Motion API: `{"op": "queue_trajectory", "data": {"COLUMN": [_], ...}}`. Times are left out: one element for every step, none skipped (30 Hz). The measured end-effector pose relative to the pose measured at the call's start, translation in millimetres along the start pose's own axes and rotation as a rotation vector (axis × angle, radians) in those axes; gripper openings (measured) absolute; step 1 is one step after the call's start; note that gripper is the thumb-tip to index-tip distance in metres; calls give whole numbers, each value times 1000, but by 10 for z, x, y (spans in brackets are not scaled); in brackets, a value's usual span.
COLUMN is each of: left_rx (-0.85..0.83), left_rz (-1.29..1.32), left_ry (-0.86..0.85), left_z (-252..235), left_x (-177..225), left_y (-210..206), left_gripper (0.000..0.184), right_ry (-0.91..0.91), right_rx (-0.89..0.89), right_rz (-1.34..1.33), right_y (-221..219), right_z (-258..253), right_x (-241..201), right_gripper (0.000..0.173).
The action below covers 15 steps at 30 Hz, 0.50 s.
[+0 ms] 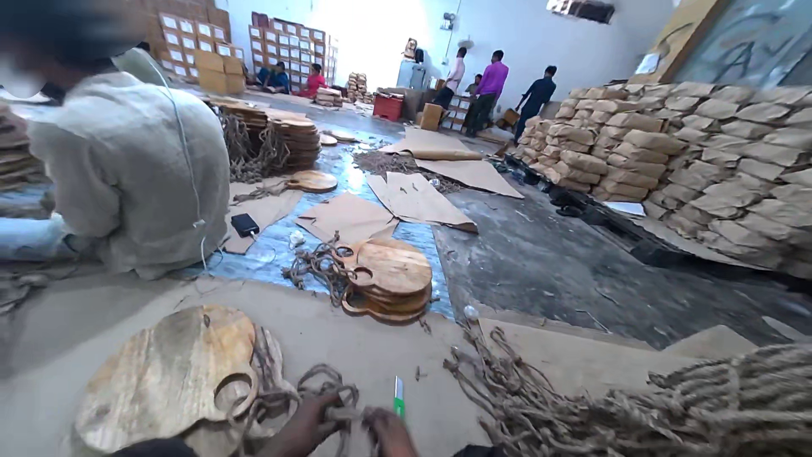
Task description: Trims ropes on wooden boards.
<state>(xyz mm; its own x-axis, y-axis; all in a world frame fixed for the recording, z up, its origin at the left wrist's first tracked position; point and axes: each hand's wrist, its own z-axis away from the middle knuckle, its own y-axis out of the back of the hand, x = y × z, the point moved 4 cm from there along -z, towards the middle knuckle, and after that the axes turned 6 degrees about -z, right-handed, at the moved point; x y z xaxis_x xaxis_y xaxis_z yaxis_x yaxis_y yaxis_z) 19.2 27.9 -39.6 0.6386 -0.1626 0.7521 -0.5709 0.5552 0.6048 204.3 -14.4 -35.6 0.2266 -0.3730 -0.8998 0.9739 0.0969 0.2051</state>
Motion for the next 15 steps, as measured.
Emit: {"op": "queue_trajectory", "data": {"left_rx": [14, -2, -21, -17, -2, 13, 30, 67, 120, 188, 252, 313, 368, 412, 437], "left_rz": [108, 197, 247, 271, 278, 283, 290, 309, 344, 389, 438, 485, 523, 549, 569], "left_ry": [0, 23, 59, 95, 136, 185, 229, 257, 271, 267, 253, 235, 212, 189, 177], "left_z": [-9, 22, 55, 53, 22, 2, 5, 10, 9, 6, 12, 17, 16, 21, 36], "left_x": [40, 113, 157, 159, 120, 52, -22, -81, -114, -133, -131, -113, -91, -72, -59], "left_y": [-22, -42, -64, -79, -74, -54, -34, -2, 38, 66, 90, 125, 168, 208, 243], "left_gripper": [44, 46, 46, 44, 43, 42, 41, 39, 37, 36, 37, 39, 38, 35, 32], "right_ry": [46, 61, 50, 27, -5, -61, -141, -196, -227, -266, -309, -329, -318, -279, -210], "right_rx": [99, 196, 280, 348, 397, 403, 362, 316, 289, 265, 245, 240, 251, 273, 304], "right_rz": [88, 146, 200, 264, 332, 399, 464, 516, 557, 598, 626, 623, 582, 490, 346], "right_y": [260, 462, 595, 681, 726, 719, 671, 603, 541, 493, 460, 445, 450, 469, 488], "right_z": [-179, -262, -274, -267, -279, -288, -290, -304, -336, -376, -413, -448, -479, -490, -473], "right_x": [88, 143, 198, 246, 314, 406, 494, 534, 533, 540, 573, 604, 618, 627, 630], "right_gripper": [29, 28, 30, 33, 36, 41, 49, 57, 63, 68, 70, 68, 62, 56, 52]}}
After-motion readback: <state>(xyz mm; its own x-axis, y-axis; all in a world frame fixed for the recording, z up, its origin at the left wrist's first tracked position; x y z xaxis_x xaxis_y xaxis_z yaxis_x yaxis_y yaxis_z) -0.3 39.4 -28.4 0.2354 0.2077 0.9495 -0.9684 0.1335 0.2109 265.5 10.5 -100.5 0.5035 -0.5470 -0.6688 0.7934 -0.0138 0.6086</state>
